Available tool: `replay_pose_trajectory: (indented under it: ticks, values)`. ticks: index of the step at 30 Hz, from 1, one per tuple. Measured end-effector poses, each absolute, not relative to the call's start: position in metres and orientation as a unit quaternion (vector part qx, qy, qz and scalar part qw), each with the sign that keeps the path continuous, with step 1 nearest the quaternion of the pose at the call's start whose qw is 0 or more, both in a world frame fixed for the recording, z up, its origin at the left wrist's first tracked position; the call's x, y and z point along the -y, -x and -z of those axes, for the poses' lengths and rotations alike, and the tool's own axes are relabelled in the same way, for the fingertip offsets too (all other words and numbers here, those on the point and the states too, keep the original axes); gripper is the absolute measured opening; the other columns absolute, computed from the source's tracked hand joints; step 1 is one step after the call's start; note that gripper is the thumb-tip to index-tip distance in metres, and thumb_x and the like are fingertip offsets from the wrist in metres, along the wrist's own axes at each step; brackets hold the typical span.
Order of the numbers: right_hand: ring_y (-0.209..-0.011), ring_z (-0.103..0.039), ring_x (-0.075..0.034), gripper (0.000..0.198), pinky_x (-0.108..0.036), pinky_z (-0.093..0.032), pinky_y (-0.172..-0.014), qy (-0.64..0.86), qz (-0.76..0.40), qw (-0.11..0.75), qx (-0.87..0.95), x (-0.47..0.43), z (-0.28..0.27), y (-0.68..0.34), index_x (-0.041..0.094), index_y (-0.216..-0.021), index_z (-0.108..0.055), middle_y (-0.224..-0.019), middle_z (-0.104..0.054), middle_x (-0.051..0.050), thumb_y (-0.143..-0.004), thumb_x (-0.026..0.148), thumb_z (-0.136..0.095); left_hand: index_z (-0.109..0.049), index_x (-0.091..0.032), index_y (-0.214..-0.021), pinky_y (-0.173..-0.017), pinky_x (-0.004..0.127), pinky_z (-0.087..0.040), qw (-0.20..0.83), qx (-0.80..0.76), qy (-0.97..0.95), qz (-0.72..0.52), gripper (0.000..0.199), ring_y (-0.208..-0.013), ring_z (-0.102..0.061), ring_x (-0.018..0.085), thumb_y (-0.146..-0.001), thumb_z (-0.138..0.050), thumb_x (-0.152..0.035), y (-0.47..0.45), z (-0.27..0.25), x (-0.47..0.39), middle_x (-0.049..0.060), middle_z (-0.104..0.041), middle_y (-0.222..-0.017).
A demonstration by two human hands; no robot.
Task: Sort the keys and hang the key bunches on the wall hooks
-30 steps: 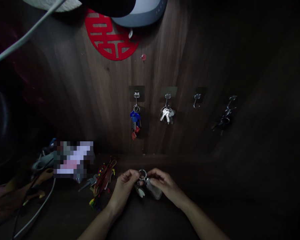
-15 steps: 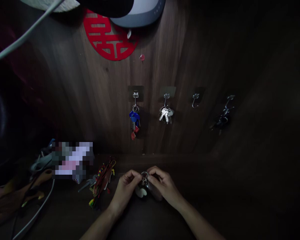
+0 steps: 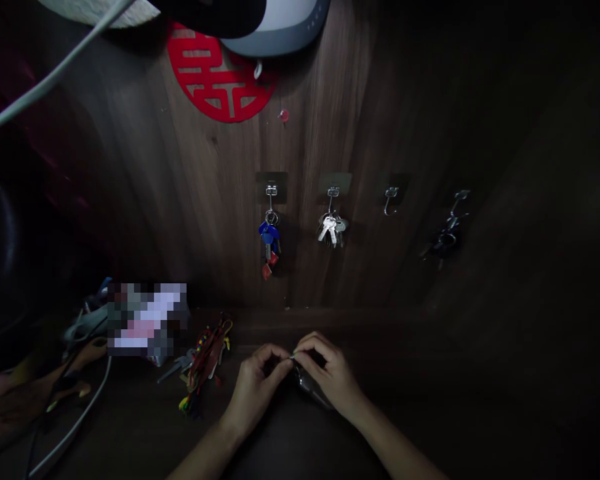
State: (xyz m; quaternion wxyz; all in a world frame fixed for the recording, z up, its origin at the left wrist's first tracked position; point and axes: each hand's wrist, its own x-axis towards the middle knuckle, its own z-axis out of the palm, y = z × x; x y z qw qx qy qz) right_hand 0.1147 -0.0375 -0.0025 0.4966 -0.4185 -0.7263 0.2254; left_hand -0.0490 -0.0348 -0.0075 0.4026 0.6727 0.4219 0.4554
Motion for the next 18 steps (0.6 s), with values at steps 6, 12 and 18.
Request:
replay_pose_trajectory:
  ticks: [6,12,18]
  values:
    - [-0.084,-0.062,-0.017,0.025,-0.027,-0.046,-0.075,0.457,-0.315,0.495,0.669,0.0369,0.0002,-0.1196,0.022,-0.092,-0.064,-0.087,-0.066,-0.003,-0.089,0.038,-0.045,-0.063,-0.017,-0.07,-0.067,0.023,-0.044,0.479,-0.413,-0.605,-0.483,0.024,-0.068,-0.055,0.014,-0.075,-0.061,-0.04,0.0489,0.0049,0.0311,-0.001,-0.062,-0.068]
    - [-0.083,-0.062,-0.019,0.03,-0.028,-0.046,-0.074,0.468,-0.358,0.496,0.638,0.0361,-0.0009,-0.1218,0.02,-0.09,-0.064,-0.084,-0.067,-0.003,-0.086,0.045,-0.047,-0.064,-0.017,-0.067,-0.067,0.024,-0.045,0.516,-0.423,-0.547,-0.506,0.03,-0.067,-0.057,0.015,-0.07,-0.065,-0.046,0.0488,0.0,0.0305,-0.001,-0.063,-0.066]
    - [-0.069,-0.056,-0.015,0.025,-0.024,-0.043,-0.065,0.472,-0.298,0.476,0.68,0.0358,0.002,-0.1155,0.019,-0.073,-0.062,-0.071,-0.06,0.0,-0.083,0.04,-0.053,-0.064,-0.017,-0.069,-0.069,0.024,-0.045,0.516,-0.41,-0.556,-0.506,0.025,-0.069,-0.057,0.015,-0.071,-0.066,-0.042,0.0466,0.0025,0.032,-0.001,-0.063,-0.068]
